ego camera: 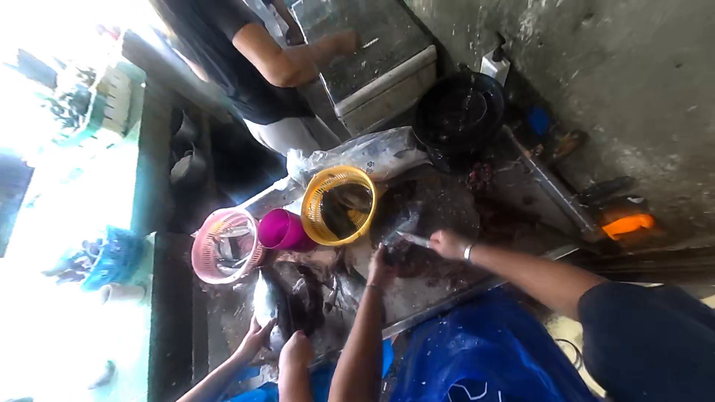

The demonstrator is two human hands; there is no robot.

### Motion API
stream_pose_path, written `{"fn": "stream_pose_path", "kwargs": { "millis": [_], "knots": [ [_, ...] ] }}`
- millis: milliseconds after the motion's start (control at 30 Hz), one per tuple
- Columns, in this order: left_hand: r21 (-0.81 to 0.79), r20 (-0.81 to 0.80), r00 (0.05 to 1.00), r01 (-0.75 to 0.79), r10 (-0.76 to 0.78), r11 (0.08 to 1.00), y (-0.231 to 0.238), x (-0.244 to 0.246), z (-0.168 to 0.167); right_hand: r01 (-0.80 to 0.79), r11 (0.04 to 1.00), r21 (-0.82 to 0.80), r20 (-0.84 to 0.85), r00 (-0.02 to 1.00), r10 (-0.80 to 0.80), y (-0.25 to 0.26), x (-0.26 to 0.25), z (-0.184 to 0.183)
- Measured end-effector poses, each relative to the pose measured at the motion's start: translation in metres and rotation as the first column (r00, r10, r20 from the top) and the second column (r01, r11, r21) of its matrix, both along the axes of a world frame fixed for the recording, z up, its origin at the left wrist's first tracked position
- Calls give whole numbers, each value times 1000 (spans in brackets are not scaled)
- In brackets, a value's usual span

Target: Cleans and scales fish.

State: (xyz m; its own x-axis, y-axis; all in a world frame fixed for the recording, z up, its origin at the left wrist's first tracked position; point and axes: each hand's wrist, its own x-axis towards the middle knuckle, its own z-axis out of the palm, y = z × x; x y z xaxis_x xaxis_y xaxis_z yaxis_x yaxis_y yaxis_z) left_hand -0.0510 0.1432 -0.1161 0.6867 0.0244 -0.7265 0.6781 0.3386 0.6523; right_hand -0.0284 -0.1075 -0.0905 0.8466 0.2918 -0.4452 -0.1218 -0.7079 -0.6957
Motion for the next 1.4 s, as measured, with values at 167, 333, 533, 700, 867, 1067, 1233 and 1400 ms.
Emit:
{"fn": "stream_pose_path", "kwargs": {
  "millis": [167, 333, 533, 700, 867, 1067, 1233, 1400],
  "knots": [
    [-5, -85, 992, 94, -95, 996, 7, -2, 2, -18, 998, -57, 51, 998, 21, 1, 1, -6],
    [-41, -85, 988, 122, -125, 992, 2, -2, 11, -58, 998, -30, 93, 994, 60, -6, 10, -10],
    [15, -88, 983, 162, -160, 987, 7, 3, 12, -134, 990, 37, 74, 989, 131, -9, -1, -2],
    [-3, -73, 994, 80, -80, 997, -7, 6, 10, -112, 994, -21, -4, 994, 112, 11, -16, 16],
    [318, 108, 924, 319, -368, 893, -28, -18, 7, 15, 989, -146, 4, 1000, -15, -8, -14, 16],
    [691, 24, 842, 376, -539, 618, -41, -23, -5, 49, 997, -65, 14, 999, -49, -26, -3, 7],
    [741, 88, 840, 304, -535, 599, -51, -29, -2, -158, 985, -73, -87, 985, 152, 2, -4, 43],
    [723, 102, 848, 296, -520, 625, -62, -25, 3, -72, 969, -237, -61, 996, 60, 14, 4, 58]
  ]
}}
